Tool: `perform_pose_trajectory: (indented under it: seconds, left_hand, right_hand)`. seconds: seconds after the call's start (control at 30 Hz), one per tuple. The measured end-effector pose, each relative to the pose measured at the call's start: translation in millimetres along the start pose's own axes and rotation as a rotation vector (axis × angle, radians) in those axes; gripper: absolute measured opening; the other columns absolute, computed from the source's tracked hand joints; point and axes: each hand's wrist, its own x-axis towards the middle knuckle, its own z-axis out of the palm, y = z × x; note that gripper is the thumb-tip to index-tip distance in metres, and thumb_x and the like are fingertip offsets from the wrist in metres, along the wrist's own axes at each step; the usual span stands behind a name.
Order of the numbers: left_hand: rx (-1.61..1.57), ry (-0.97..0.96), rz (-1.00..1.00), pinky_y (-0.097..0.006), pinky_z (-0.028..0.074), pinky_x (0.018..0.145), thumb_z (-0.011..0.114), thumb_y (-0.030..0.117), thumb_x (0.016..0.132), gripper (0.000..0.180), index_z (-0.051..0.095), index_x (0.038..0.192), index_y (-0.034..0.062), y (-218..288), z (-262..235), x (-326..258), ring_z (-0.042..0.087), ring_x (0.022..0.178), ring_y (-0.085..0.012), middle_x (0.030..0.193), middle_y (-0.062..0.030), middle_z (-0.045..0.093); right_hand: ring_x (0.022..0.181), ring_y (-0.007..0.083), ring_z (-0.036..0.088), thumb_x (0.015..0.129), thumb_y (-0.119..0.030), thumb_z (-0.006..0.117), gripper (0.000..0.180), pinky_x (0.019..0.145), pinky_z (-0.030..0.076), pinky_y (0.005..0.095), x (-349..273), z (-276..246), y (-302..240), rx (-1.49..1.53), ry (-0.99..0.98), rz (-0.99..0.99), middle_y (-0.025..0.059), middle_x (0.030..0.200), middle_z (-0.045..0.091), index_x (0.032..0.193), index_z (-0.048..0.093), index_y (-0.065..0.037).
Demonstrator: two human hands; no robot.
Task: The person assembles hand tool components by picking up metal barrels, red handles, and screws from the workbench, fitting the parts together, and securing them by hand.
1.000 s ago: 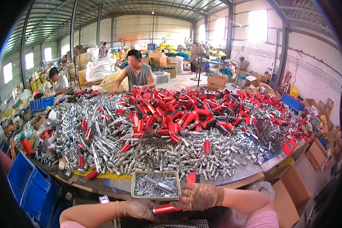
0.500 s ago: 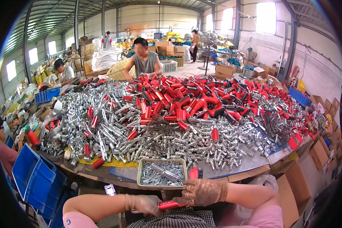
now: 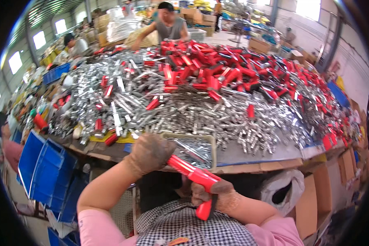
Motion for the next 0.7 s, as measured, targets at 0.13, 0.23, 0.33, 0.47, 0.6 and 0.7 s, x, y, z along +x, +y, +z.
perform_pose_trajectory:
  seconds: [0.13, 0.23, 0.33, 0.47, 0.6, 0.7]
  left_hand:
    - [-0.076, 0.083, -0.113, -0.038, 0.048, 0.061, 0.06, 0.021, 0.076, 0.007, 0.06, 0.079, 0.0148, 2, 17, -9, 0.062, 0.067, -0.0227, 0.068, -0.0032, 0.06]
    - [-0.041, 0.495, -0.543, -0.04, 0.046, 0.085, 0.06, 0.012, 0.078, 0.04, 0.053, 0.117, 0.0075, 15, 18, -4, 0.056, 0.102, -0.0267, 0.107, -0.0139, 0.056]
    - [-2.024, 0.744, -0.883, -0.041, 0.044, 0.095, 0.059, 0.015, 0.081, 0.055, 0.042, 0.131, 0.0029, 26, 23, -8, 0.055, 0.108, -0.0293, 0.119, -0.0191, 0.055]
    - [-2.37, 0.436, -0.727, -0.035, 0.052, 0.058, 0.056, 0.042, 0.091, 0.053, 0.045, 0.127, 0.0035, 36, 11, -26, 0.065, 0.071, -0.0194, 0.091, -0.0116, 0.064]
    - [-1.418, -0.07, -0.594, -0.027, 0.048, 0.052, 0.067, 0.031, 0.088, 0.04, 0.057, 0.113, 0.0015, 31, 13, -62, 0.06, 0.06, -0.0145, 0.079, -0.0077, 0.063]
    - [-2.197, -0.307, -0.764, -0.027, 0.049, 0.052, 0.074, 0.024, 0.082, 0.034, 0.063, 0.104, 0.0002, 47, 15, -70, 0.063, 0.061, -0.0165, 0.072, -0.0073, 0.064]
  right_hand:
    - [0.073, 0.0202, 0.058, 0.068, -0.014, 0.075, 0.077, 0.08, 0.051, 0.039, -4, 0, 4, -0.177, 0.058, -0.032, 0.0112, 0.082, 0.059, 0.135, 0.038, -0.001]
    - [0.082, 0.0228, 0.063, 0.068, -0.007, 0.075, 0.102, 0.079, 0.052, 0.0363, -5, -3, 4, -0.664, 0.062, -0.113, 0.0153, 0.092, 0.062, 0.15, 0.013, -0.007]
    - [0.085, 0.0268, 0.064, 0.076, -0.016, 0.073, 0.098, 0.08, 0.05, 0.038, 4, -53, 18, -0.683, 0.346, 0.189, 0.0195, 0.101, 0.062, 0.15, 0.009, -0.005]
    - [0.095, 0.0393, 0.061, 0.076, -0.023, 0.069, 0.095, 0.086, 0.048, 0.0424, 24, 9, 3, -2.179, -0.29, -0.095, 0.0265, 0.103, 0.061, 0.149, 0.012, -0.005]
    - [0.091, 0.0305, 0.065, 0.082, -0.028, 0.067, 0.035, 0.075, 0.05, 0.0394, 5, 20, -56, -1.953, 0.281, 0.002, 0.016, 0.096, 0.066, 0.111, 0.066, -0.007]
    - [0.092, 0.0331, 0.065, 0.084, -0.046, 0.063, 0.045, 0.08, 0.05, 0.0423, -12, -14, -112, -2.217, 0.905, -0.321, 0.0178, 0.096, 0.068, 0.105, 0.066, -0.007]
